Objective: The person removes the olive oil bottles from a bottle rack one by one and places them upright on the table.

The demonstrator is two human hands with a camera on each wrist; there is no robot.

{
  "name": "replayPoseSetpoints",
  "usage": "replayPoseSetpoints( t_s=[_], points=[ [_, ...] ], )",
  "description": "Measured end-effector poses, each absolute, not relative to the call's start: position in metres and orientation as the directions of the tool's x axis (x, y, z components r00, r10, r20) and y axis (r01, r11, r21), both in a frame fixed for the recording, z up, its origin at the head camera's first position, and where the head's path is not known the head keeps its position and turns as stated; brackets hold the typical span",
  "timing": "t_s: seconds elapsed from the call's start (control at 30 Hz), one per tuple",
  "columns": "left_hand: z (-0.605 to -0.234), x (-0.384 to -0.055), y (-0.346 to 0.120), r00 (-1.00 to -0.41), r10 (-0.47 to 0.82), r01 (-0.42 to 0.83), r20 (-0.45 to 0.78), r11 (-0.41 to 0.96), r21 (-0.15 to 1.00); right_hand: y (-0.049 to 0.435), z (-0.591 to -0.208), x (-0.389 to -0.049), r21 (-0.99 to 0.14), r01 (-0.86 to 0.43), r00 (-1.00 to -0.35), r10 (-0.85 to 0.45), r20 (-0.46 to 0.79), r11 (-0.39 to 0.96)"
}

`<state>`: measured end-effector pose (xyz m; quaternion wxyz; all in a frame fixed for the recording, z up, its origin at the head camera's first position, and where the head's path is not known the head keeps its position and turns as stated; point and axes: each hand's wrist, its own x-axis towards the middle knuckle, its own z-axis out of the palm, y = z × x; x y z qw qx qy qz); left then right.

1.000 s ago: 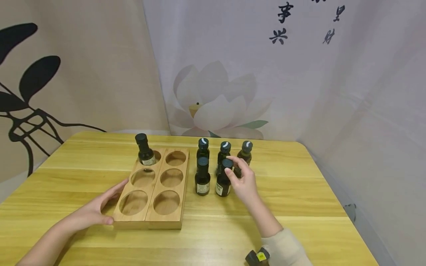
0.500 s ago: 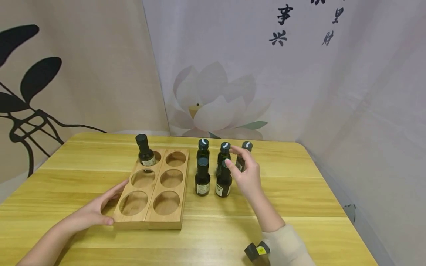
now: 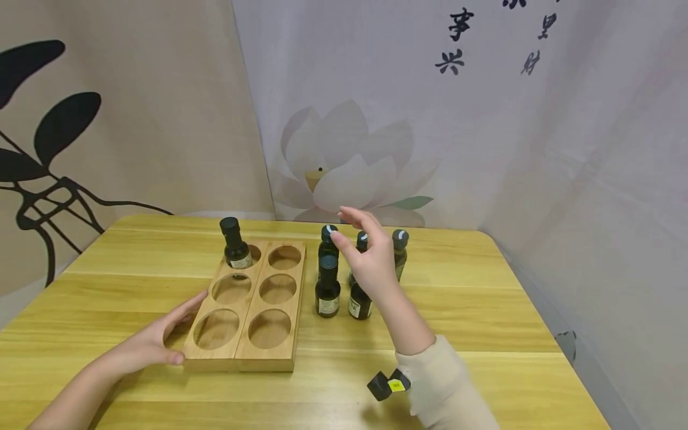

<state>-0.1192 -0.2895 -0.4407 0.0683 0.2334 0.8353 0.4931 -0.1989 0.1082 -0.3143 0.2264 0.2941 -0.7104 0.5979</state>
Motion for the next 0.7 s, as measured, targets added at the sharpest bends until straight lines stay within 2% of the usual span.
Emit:
replayPoseSetpoints(
  t_s=[0.37, 0.57, 0.7],
  points=[
    [-0.439, -0.119, -0.288, -0.878, 0.463, 0.326, 0.120, 0.394, 0.859, 0.059, -0.298, -0.203, -0.722, -0.691, -0.710, -0.214, 0.671, 0.034],
    [-0.440, -0.119, -0.289, -0.877, 0.465, 0.331, 0.125, 0.392, 0.858, 0.031, -0.294, -0.208, -0.712, -0.698, -0.705, -0.254, 0.662, 0.078],
    [-0.441, -0.120, -0.289, -0.878, 0.463, 0.327, 0.123, 0.392, 0.860, 0.014, -0.294, -0.213, -0.731, -0.673, -0.728, -0.272, 0.629, 0.114]
  ],
)
